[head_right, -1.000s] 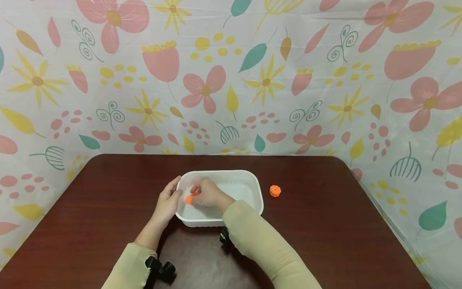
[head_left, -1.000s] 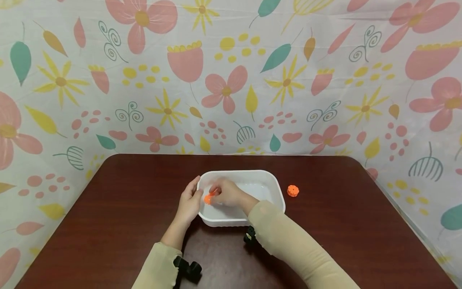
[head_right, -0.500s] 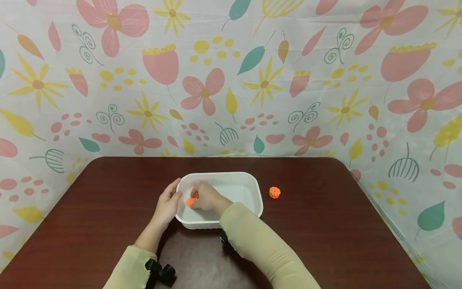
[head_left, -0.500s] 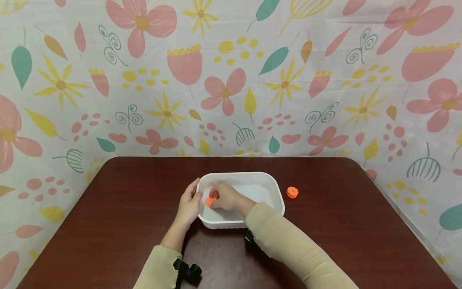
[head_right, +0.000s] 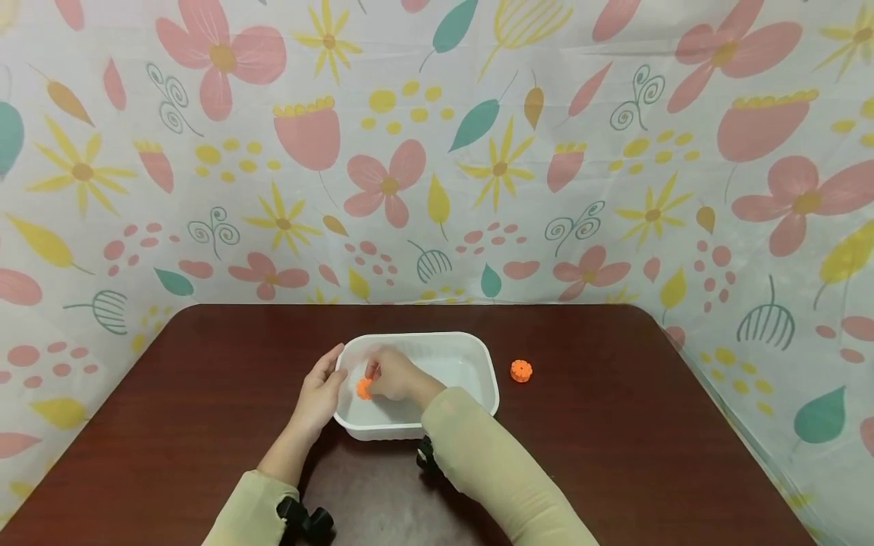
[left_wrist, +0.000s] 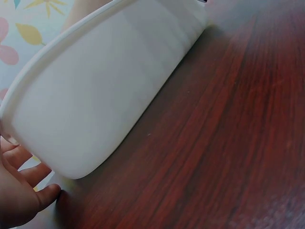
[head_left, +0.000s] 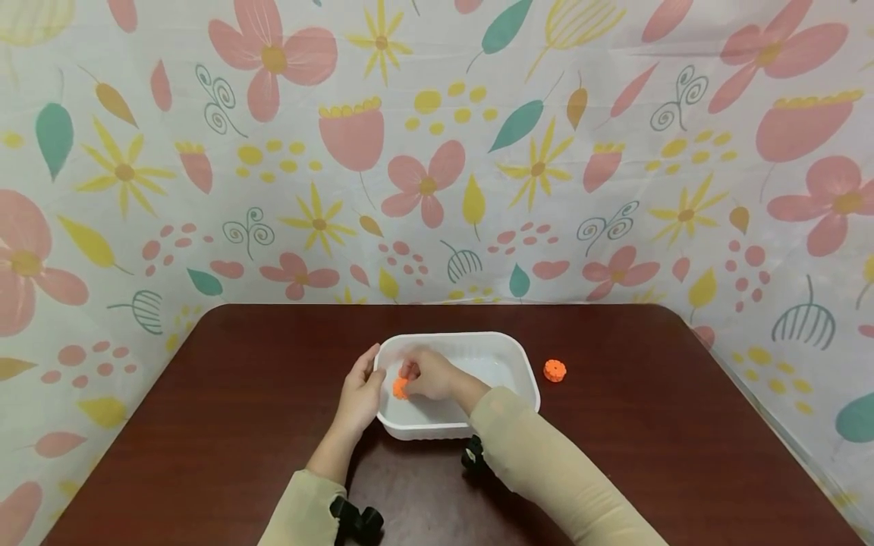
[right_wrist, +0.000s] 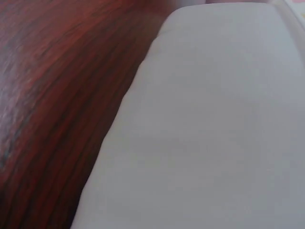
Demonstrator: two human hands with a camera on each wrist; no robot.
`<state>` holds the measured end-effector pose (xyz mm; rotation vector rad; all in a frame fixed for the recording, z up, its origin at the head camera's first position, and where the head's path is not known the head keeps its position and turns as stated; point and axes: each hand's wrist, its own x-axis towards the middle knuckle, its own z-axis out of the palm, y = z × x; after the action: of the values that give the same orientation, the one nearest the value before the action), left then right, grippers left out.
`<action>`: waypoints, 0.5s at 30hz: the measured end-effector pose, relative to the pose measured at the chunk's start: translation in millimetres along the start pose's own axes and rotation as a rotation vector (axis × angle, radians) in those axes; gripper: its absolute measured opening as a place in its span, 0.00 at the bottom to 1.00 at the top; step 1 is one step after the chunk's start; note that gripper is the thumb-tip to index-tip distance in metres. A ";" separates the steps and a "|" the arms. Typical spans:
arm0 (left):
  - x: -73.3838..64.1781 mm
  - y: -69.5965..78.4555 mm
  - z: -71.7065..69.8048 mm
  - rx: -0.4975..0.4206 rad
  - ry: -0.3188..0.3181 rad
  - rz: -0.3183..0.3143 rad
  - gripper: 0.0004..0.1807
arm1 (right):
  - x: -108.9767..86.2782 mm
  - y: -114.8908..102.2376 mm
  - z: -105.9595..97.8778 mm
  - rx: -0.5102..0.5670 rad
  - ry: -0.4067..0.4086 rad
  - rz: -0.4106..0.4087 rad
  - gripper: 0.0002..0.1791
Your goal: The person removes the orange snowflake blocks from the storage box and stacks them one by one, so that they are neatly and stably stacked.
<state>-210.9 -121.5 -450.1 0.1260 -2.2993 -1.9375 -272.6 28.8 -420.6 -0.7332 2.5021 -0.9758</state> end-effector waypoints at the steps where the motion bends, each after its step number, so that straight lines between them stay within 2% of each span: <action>1: 0.1 -0.2 0.3 0.000 0.001 0.007 0.26 | -0.4 0.0 -0.9 0.019 -0.001 0.006 0.06; 5: 1.0 -0.5 0.9 -0.002 0.002 0.021 0.26 | -1.1 -1.6 -4.6 0.108 0.007 0.022 0.06; 10: 0.5 0.1 0.9 -0.007 0.006 0.009 0.26 | -1.6 -3.4 -7.1 0.203 0.021 0.013 0.06; 15: -1.1 -1.7 1.0 0.001 0.002 -0.016 0.26 | -3.7 -4.2 -7.3 0.238 0.020 0.009 0.08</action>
<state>-210.0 -120.7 -452.0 0.1463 -2.3054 -1.9422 -271.8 32.1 -412.0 -0.6397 2.3482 -1.2562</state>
